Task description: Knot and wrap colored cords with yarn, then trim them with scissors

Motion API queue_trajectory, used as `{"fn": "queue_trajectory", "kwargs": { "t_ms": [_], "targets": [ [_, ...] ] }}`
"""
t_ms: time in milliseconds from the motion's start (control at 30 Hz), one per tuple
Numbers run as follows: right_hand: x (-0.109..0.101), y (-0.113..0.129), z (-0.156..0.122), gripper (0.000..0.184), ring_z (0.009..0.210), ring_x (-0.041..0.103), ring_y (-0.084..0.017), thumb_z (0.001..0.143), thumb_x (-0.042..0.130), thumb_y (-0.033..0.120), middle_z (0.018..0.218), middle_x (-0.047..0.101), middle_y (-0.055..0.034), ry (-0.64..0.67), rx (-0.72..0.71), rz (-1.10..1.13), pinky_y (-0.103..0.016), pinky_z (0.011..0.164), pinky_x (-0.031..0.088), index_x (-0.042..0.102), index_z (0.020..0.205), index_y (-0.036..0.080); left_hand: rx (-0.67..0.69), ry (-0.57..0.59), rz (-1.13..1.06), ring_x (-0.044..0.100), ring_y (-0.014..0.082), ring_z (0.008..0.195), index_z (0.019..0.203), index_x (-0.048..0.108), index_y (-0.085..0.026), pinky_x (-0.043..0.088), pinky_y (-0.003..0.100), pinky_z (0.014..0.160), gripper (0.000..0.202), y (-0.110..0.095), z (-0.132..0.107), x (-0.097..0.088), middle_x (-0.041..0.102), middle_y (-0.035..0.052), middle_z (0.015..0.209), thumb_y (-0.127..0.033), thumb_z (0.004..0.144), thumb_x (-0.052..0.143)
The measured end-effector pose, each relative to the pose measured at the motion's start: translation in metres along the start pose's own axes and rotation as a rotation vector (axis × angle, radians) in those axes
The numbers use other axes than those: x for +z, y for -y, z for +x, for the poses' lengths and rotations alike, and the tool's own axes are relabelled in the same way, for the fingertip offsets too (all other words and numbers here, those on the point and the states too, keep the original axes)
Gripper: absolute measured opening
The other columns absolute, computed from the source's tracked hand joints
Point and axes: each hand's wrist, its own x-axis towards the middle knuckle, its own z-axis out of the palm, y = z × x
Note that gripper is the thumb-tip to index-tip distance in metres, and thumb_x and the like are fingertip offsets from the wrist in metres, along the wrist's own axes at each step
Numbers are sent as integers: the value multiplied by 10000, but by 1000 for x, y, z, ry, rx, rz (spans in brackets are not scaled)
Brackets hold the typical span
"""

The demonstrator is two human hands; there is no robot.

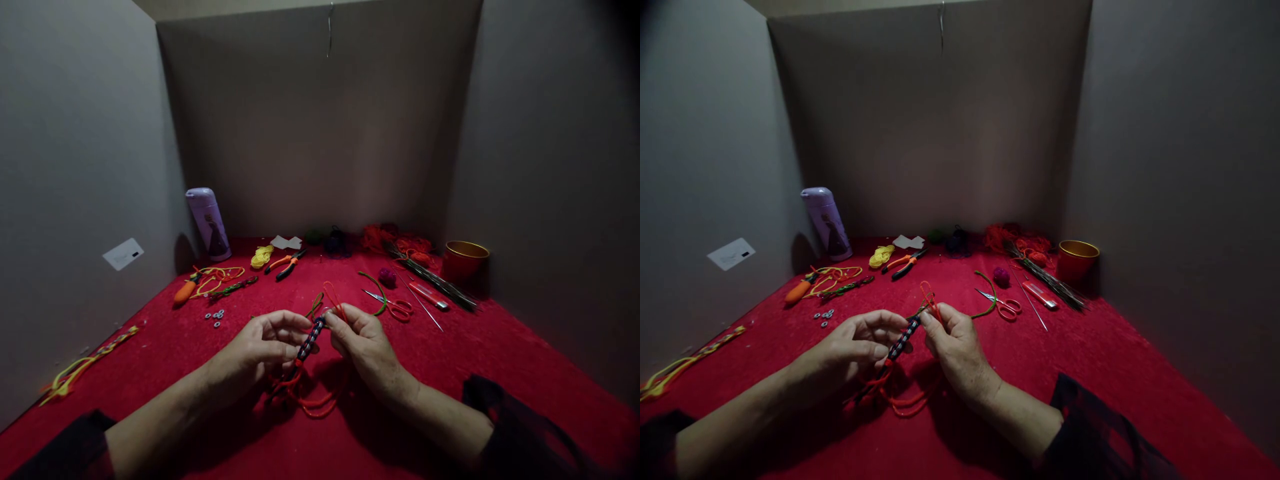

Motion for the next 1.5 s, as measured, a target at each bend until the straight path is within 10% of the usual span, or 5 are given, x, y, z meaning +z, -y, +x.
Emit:
{"fn": "queue_trajectory", "kwargs": {
  "t_ms": [1500],
  "targets": [
    [1, 8, -1, 305, 410, 247, -47, 776, 621, 449, 510, 347, 85, -64, 93, 45, -203, 387, 151, 486, 731, 179, 107, 62, 43, 556, 138, 811, 1008, 645, -183, 408, 218, 670, 493, 7, 1, -5, 628, 35, 910, -80, 545, 781]
  ]
}}
